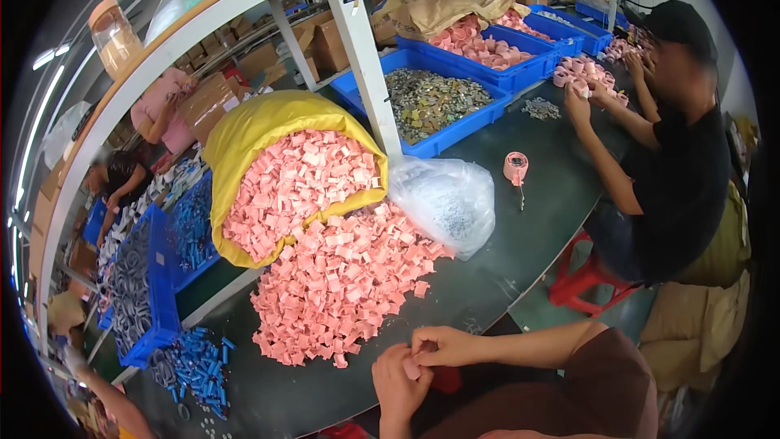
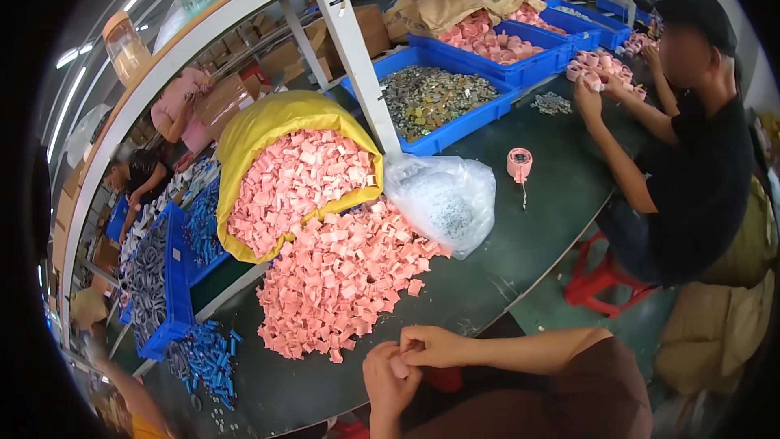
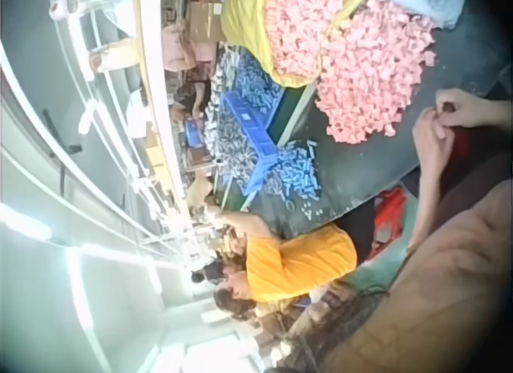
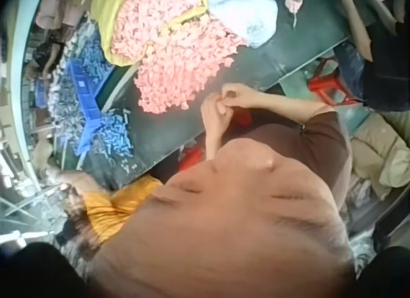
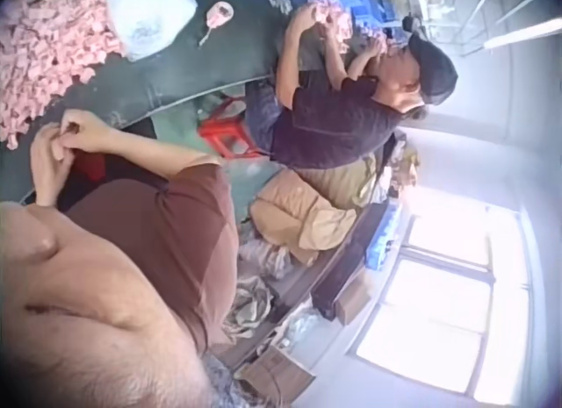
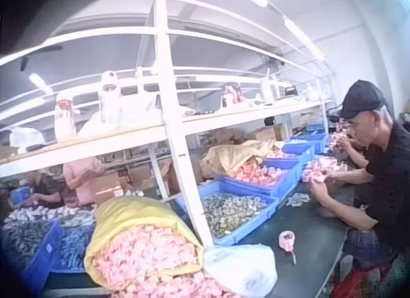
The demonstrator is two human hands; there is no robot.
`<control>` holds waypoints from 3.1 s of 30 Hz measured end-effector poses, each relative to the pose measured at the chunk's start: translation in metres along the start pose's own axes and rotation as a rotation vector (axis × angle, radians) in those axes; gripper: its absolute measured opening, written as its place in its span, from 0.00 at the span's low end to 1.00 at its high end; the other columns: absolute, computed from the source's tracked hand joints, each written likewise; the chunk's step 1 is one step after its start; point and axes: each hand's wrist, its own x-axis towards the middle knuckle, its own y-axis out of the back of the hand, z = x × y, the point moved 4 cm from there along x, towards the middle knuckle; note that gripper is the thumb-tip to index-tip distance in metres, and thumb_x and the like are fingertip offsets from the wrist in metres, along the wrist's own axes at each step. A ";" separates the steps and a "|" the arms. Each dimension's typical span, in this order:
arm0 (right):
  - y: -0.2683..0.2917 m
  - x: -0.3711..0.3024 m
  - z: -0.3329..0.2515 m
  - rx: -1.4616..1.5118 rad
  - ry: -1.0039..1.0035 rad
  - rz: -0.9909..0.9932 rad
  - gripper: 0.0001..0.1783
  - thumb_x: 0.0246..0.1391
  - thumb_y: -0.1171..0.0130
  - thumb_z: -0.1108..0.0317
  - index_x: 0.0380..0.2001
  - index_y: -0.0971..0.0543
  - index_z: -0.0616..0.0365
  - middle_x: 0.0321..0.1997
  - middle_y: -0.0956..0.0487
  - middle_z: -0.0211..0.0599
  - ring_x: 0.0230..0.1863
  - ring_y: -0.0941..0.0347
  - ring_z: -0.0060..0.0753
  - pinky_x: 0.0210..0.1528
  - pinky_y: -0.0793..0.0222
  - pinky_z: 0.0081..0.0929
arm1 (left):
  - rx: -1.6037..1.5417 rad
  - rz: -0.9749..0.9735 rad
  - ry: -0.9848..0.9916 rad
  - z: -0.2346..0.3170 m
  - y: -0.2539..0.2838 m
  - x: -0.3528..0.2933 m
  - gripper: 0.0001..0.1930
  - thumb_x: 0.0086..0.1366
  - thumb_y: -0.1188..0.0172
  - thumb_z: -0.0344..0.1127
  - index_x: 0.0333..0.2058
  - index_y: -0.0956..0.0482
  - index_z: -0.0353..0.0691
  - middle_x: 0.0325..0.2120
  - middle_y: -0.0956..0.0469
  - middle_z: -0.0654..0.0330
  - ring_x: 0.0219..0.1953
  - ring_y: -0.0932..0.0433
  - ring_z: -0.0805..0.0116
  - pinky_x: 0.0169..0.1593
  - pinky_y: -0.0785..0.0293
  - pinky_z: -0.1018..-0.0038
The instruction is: Assembling small pink plastic components with metal rings on a production line.
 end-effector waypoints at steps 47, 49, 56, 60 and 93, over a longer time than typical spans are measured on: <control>-0.012 -0.010 -0.035 -0.776 0.430 0.168 0.08 0.59 0.41 0.66 0.38 0.25 0.57 0.39 0.22 0.40 0.40 0.23 0.49 0.41 0.25 0.41 | -0.121 0.094 0.093 -0.009 -0.003 -0.005 0.24 0.46 0.27 0.30 0.42 0.28 0.45 0.42 0.22 0.58 0.43 0.24 0.53 0.47 0.32 0.60; -0.012 -0.010 -0.034 -0.727 0.430 0.162 0.09 0.60 0.40 0.65 0.38 0.26 0.57 0.39 0.22 0.40 0.40 0.23 0.49 0.41 0.25 0.40 | -0.112 0.100 0.080 -0.006 -0.001 -0.005 0.25 0.45 0.27 0.28 0.42 0.29 0.44 0.41 0.22 0.57 0.42 0.24 0.53 0.46 0.31 0.61; -0.011 -0.012 -0.011 -0.438 0.146 0.122 0.11 0.61 0.39 0.63 0.42 0.26 0.56 0.40 0.24 0.38 0.40 0.23 0.41 0.41 0.25 0.33 | -0.153 0.084 0.008 -0.009 -0.003 -0.007 0.25 0.44 0.27 0.27 0.41 0.27 0.43 0.38 0.22 0.56 0.40 0.24 0.53 0.46 0.29 0.62; -0.010 -0.012 -0.006 -0.326 0.163 0.129 0.13 0.60 0.39 0.64 0.44 0.27 0.55 0.40 0.25 0.37 0.39 0.23 0.38 0.41 0.26 0.31 | -0.183 0.120 0.025 -0.012 -0.005 -0.011 0.24 0.46 0.26 0.29 0.42 0.26 0.47 0.39 0.22 0.60 0.41 0.23 0.56 0.47 0.32 0.62; 0.001 -0.003 0.022 0.079 0.127 0.136 0.04 0.60 0.44 0.77 0.38 0.26 0.60 0.36 0.24 0.31 0.35 0.29 0.16 0.37 0.31 0.17 | -0.223 0.151 -0.027 -0.014 0.002 -0.004 0.17 0.48 0.27 0.27 0.39 0.19 0.46 0.40 0.21 0.61 0.40 0.22 0.58 0.45 0.28 0.63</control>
